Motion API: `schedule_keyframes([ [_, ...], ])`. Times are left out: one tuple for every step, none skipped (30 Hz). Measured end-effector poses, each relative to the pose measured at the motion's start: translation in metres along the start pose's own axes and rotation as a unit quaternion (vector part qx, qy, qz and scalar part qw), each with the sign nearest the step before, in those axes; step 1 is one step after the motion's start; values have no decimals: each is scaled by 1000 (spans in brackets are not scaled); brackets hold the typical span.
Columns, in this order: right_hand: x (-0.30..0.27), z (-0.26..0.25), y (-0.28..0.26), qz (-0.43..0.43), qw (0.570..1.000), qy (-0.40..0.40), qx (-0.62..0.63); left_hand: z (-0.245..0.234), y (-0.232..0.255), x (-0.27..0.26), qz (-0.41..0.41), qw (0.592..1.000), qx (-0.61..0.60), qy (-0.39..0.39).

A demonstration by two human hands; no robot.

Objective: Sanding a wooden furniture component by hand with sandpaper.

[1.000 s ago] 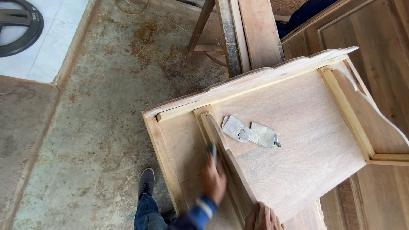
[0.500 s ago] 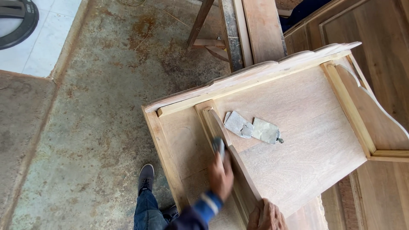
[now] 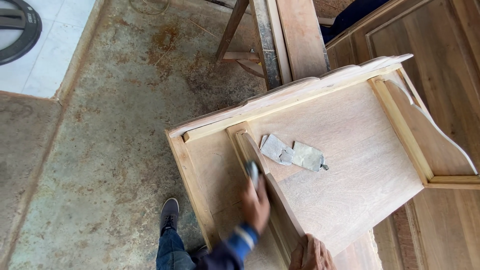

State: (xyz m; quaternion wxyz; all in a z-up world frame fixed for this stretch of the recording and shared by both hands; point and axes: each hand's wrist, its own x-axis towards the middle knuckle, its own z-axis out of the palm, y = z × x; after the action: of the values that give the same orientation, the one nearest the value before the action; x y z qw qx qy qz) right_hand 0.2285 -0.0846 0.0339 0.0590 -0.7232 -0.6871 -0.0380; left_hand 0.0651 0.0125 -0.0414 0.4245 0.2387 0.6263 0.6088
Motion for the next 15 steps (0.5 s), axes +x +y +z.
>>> schedule_keyframes([
  [1, 0, -1, -1, 1000, 1, 0, -7, 18, -26, 1, 1000, 0, 1],
  [2, 0, -2, -16, 1000, 18, 8, -14, 35, -52, 131, 991, -15, 5],
  [3, -1, 0, -32, 999, 35, 11, -19, 53, -80, 258, 966, -32, 5],
  [5, -1, 0, -34, 999, 35, 8, -10, 24, -63, 256, 966, -35, 7],
  [3, -1, 3, -41, 998, 50, 13, 0, -6, -50, 192, 981, 21, 13],
  [1, -1, 6, -48, 997, 66, 17, 10, -37, -38, 126, 989, 75, 16],
  [4, -14, -8, -47, 997, 62, 13, 12, -19, 3, 122, 990, 75, 14],
  [8, -27, -21, -29, 999, 40, 1, 9, 1, 42, 115, 991, 38, 63],
  [9, -38, -34, -8, 1000, 17, -10, 0, 21, 80, 109, 988, 3, 109],
  [9, -41, -36, -4, 1000, 13, -12, 1, 16, 83, 105, 989, 6, 105],
  [8, -45, -38, 18, 1000, -16, -21, 2, 12, 86, 108, 986, 23, 122],
  [9, -49, -41, 39, 998, -44, -29, 3, 10, 89, 110, 983, 40, 138],
  [10, -47, -38, 43, 998, -42, -27, 5, 3, 54, 113, 984, 41, 135],
  [12, -45, -36, 35, 995, -86, -40, 6, -3, 19, 77, 994, 4, 83],
  [12, -44, -34, 29, 990, -131, -53, 5, -9, -17, 38, 998, -32, 31],
])
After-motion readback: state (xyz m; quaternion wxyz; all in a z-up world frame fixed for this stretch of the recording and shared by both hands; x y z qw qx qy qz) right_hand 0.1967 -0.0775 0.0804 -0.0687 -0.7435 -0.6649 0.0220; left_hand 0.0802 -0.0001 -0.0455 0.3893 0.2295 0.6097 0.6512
